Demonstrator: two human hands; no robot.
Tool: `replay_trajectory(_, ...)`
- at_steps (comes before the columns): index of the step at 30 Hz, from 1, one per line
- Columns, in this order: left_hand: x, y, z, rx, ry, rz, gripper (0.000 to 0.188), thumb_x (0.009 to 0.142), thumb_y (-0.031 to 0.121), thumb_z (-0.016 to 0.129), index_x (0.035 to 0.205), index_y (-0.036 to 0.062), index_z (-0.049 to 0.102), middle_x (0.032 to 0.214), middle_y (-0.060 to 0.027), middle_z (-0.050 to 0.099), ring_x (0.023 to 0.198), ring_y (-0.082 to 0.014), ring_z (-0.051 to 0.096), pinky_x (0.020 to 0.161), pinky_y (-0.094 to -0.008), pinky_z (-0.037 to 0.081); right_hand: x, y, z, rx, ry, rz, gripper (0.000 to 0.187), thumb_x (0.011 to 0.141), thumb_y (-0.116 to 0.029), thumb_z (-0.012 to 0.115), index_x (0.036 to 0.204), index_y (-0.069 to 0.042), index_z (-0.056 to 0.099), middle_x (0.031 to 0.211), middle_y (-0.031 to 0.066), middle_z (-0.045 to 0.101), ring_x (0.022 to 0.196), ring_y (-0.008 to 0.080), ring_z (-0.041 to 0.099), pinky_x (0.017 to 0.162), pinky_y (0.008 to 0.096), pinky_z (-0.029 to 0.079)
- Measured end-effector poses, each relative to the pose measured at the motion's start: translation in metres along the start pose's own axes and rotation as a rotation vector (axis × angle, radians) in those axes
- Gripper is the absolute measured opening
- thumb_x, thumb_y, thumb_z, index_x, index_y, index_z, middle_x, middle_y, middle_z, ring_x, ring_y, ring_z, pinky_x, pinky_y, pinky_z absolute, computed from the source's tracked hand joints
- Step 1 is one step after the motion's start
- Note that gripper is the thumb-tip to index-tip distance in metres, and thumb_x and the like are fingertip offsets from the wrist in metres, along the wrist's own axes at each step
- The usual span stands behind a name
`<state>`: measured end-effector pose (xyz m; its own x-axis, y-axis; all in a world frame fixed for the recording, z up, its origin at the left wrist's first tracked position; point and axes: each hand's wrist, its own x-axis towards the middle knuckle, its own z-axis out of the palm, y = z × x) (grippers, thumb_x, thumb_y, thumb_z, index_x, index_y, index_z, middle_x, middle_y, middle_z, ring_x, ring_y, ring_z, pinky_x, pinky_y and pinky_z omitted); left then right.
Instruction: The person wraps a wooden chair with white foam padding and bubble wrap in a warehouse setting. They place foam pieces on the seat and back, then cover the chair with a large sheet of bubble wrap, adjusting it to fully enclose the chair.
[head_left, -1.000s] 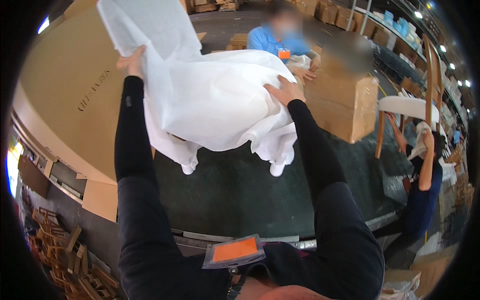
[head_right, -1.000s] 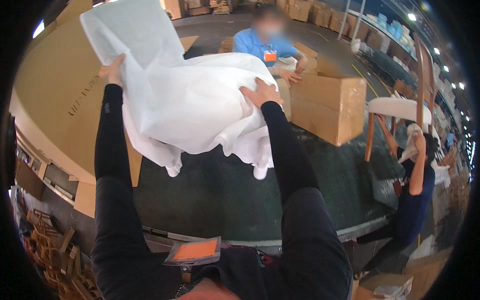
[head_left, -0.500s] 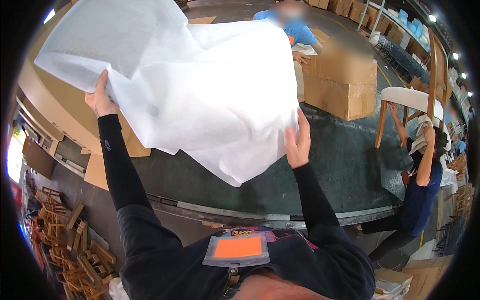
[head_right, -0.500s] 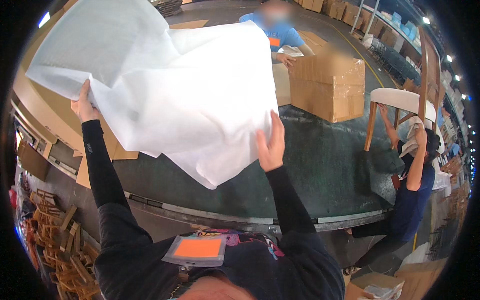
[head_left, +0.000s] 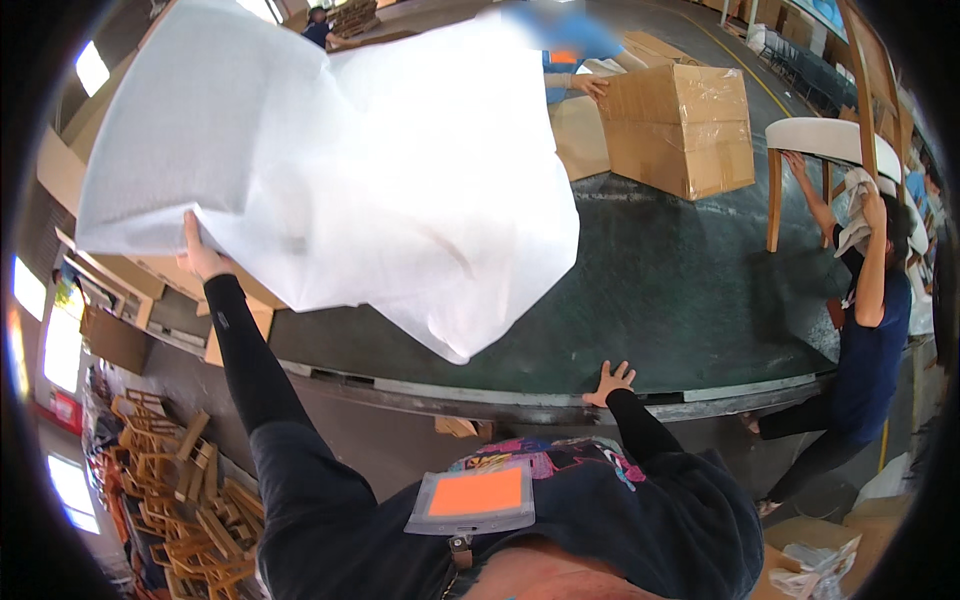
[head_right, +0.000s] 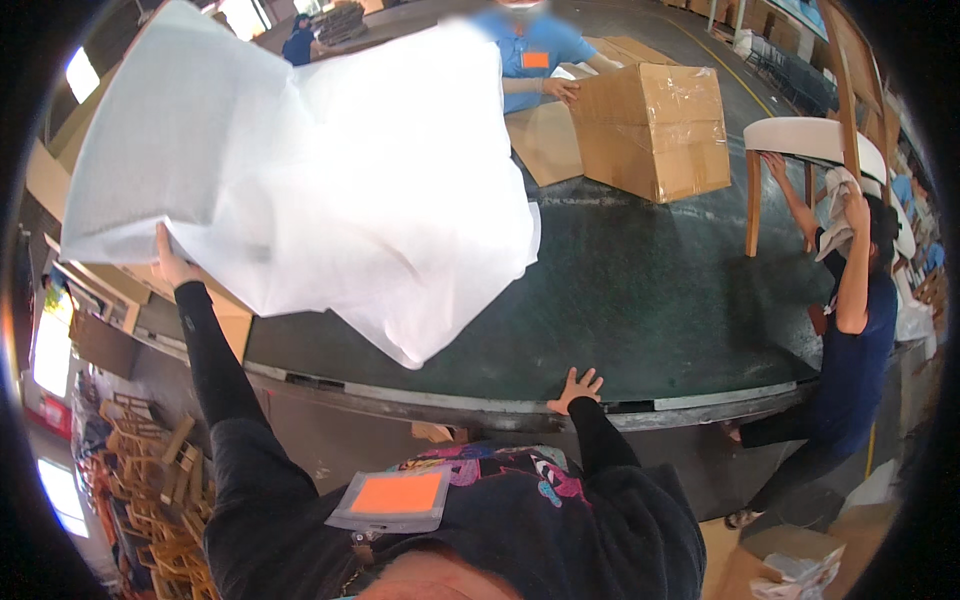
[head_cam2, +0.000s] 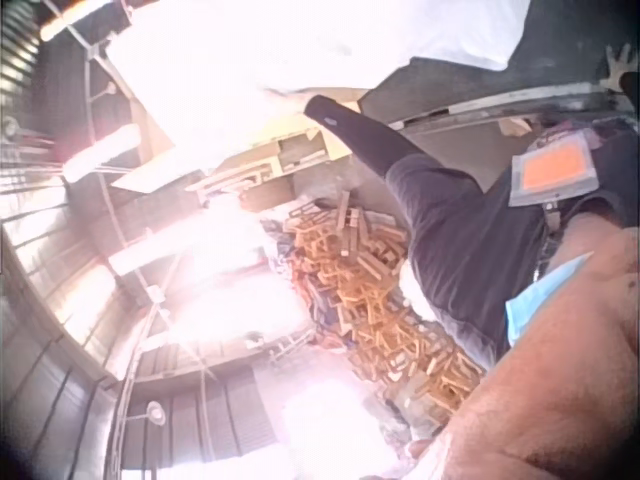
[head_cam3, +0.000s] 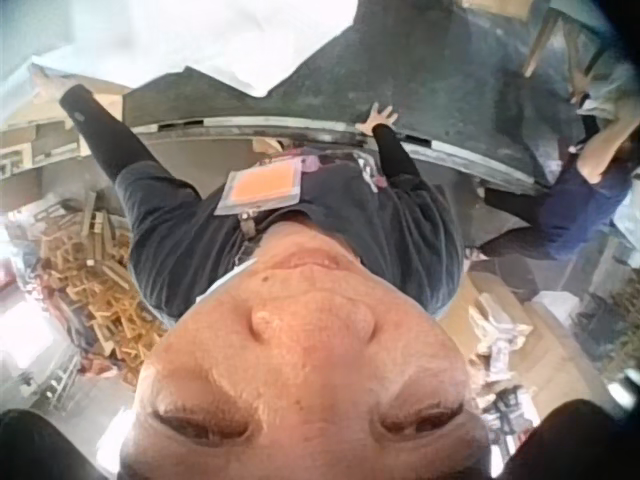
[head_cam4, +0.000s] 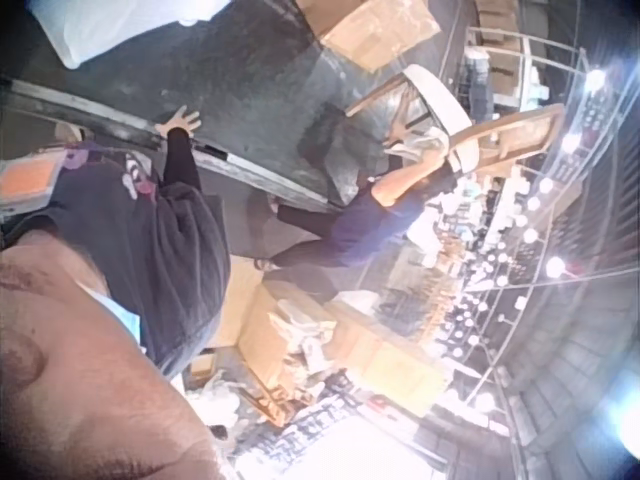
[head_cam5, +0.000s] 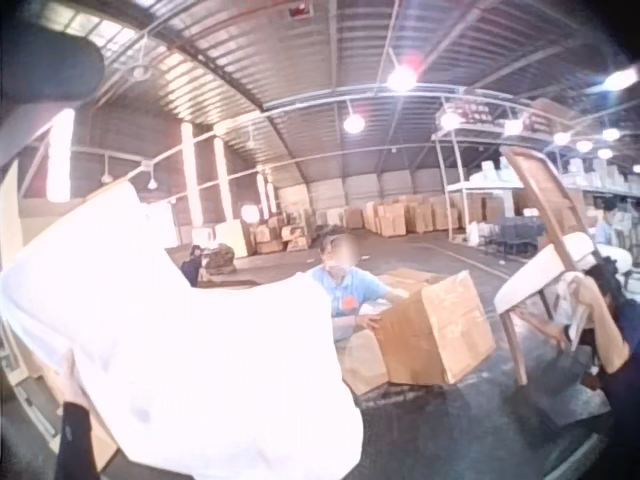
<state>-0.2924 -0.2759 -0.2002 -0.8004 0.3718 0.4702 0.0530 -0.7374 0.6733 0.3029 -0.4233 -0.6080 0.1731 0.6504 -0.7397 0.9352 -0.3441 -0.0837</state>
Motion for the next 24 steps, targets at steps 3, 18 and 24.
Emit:
replay_trajectory(3, 0.004, 0.011, -0.012, -0.017, -0.007, -0.023, 0.04, 0.08, 0.019, 0.079, 0.109, -0.0016, 0.061, 0.107, -0.0125, 0.066, 0.093, -0.0247, 0.065, 0.078, -0.0393, 0.057, 0.008, -0.007, -0.007, -0.049, -0.052, -0.031, 0.123, 0.071, -0.07, 0.069, 0.157, -0.011, 0.003, 0.159, 0.0311, -0.003, 0.146, 0.052, 0.003, 0.114, 0.0601, 0.02)
replay_trajectory(18, -0.02, 0.023, -0.037, -0.047, 0.005, -0.087, 0.056, 0.079, 0.011, 0.079, 0.126, 0.0024, 0.05, 0.121, -0.0128, 0.06, 0.104, -0.0252, 0.062, 0.086, -0.0408, 0.057, 0.016, -0.004, -0.008, -0.069, -0.079, -0.041, 0.129, 0.068, -0.085, 0.056, 0.157, -0.008, 0.004, 0.157, 0.0349, -0.002, 0.145, 0.0523, 0.003, 0.116, 0.0597, 0.011)
replay_trajectory(24, -0.02, 0.026, -0.047, -0.034, -0.015, 0.021, 0.046, 0.08, 0.018, 0.08, 0.115, -0.002, 0.057, 0.113, -0.0126, 0.063, 0.096, -0.0241, 0.064, 0.079, -0.0395, 0.058, 0.009, -0.009, -0.011, -0.035, -0.08, -0.043, 0.124, 0.072, -0.082, 0.055, 0.157, -0.008, 0.004, 0.158, 0.0327, 0.004, 0.148, 0.0463, 0.001, 0.116, 0.0622, 0.008)
